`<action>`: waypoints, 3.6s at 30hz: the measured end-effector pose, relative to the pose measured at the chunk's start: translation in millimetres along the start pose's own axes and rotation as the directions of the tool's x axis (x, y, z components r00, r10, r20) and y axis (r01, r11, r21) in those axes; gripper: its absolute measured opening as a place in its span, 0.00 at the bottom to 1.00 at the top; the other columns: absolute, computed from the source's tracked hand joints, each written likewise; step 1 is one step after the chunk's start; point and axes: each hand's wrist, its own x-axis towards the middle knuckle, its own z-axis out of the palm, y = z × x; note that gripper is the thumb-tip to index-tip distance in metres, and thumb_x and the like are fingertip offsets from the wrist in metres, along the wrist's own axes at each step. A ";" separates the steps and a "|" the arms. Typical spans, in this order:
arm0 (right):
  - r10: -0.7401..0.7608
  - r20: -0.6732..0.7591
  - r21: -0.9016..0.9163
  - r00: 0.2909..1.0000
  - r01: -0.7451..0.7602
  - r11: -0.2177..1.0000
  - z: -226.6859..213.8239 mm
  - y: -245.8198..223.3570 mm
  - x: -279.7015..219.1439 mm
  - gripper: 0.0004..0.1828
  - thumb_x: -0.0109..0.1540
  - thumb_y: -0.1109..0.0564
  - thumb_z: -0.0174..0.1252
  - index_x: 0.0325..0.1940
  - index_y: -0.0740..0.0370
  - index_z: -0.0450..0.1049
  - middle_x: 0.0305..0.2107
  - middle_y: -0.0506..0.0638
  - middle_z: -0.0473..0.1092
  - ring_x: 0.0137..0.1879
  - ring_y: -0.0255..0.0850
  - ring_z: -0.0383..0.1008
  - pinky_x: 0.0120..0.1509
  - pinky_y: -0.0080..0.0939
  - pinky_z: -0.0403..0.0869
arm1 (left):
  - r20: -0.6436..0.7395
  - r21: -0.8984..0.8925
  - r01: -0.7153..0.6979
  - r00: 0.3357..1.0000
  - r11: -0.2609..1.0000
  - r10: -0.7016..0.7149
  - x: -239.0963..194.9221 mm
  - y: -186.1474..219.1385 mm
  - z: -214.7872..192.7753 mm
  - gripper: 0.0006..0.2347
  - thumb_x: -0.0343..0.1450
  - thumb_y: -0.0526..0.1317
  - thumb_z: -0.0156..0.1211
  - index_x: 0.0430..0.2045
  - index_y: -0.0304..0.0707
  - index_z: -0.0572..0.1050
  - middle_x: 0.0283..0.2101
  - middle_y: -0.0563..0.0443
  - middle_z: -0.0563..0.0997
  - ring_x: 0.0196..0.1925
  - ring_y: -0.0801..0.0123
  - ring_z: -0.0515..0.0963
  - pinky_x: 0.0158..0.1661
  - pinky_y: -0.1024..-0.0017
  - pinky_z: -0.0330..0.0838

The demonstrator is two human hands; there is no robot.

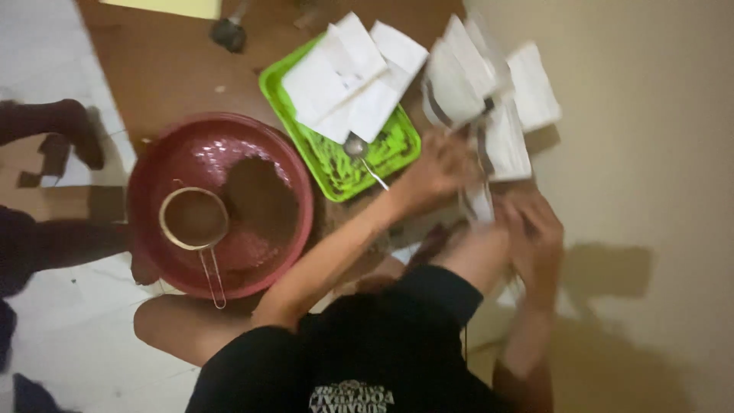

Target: The person is organizing and preparing coffee pouches by opening them and inserting filters.

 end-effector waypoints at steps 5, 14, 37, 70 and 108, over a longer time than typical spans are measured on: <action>-0.114 0.368 0.241 0.923 0.024 0.970 -4.1 -75.7 10.2 0.21 0.67 0.70 0.43 0.63 0.86 0.64 0.50 0.69 0.66 0.56 0.58 0.71 0.65 0.48 0.72 | -0.098 -0.255 -0.023 0.995 0.967 -0.002 26.2 40.2 -133.3 0.15 0.79 0.53 0.43 0.34 0.56 0.80 0.46 0.51 0.82 0.53 0.50 0.76 0.58 0.46 0.54; -0.907 0.296 0.625 0.299 0.658 0.420 126.7 -181.1 74.7 0.15 0.62 0.59 0.61 0.53 0.56 0.80 0.50 0.54 0.78 0.43 0.58 0.79 0.42 0.56 0.77 | -0.199 -0.060 0.114 0.972 0.992 -0.124 25.9 49.8 -360.5 0.15 0.79 0.42 0.52 0.21 0.47 0.81 0.34 0.53 0.82 0.36 0.58 0.78 0.39 0.60 0.73; -0.736 0.206 0.908 -0.645 0.407 -0.103 188.8 -405.4 42.3 0.09 0.66 0.55 0.55 0.49 0.58 0.71 0.49 0.55 0.69 0.51 0.50 0.69 0.49 0.49 0.73 | 0.455 -0.326 0.325 0.877 0.888 -0.154 10.0 113.3 -623.0 0.05 0.73 0.31 0.53 0.39 0.31 0.73 0.44 0.43 0.74 0.46 0.51 0.74 0.49 0.57 0.69; -0.190 0.962 0.162 0.196 0.153 0.975 201.3 -177.9 48.8 0.49 0.57 0.63 0.62 0.80 0.57 0.48 0.71 0.69 0.51 0.76 0.69 0.51 0.76 0.71 0.54 | 0.580 -0.813 -0.133 -0.099 -0.567 -0.808 -84.5 42.2 -326.2 0.47 0.70 0.62 0.63 0.76 0.44 0.38 0.74 0.27 0.45 0.73 0.32 0.55 0.64 0.36 0.59; -0.380 0.559 0.423 0.737 0.140 0.895 294.1 -216.2 113.5 0.07 0.68 0.70 0.64 0.51 0.70 0.81 0.37 0.56 0.78 0.35 0.37 0.74 0.41 0.31 0.74 | -0.263 -0.359 0.854 0.294 0.376 -0.919 -112.8 -65.9 -404.0 0.07 0.73 0.36 0.61 0.42 0.37 0.81 0.39 0.48 0.86 0.37 0.68 0.84 0.40 0.75 0.79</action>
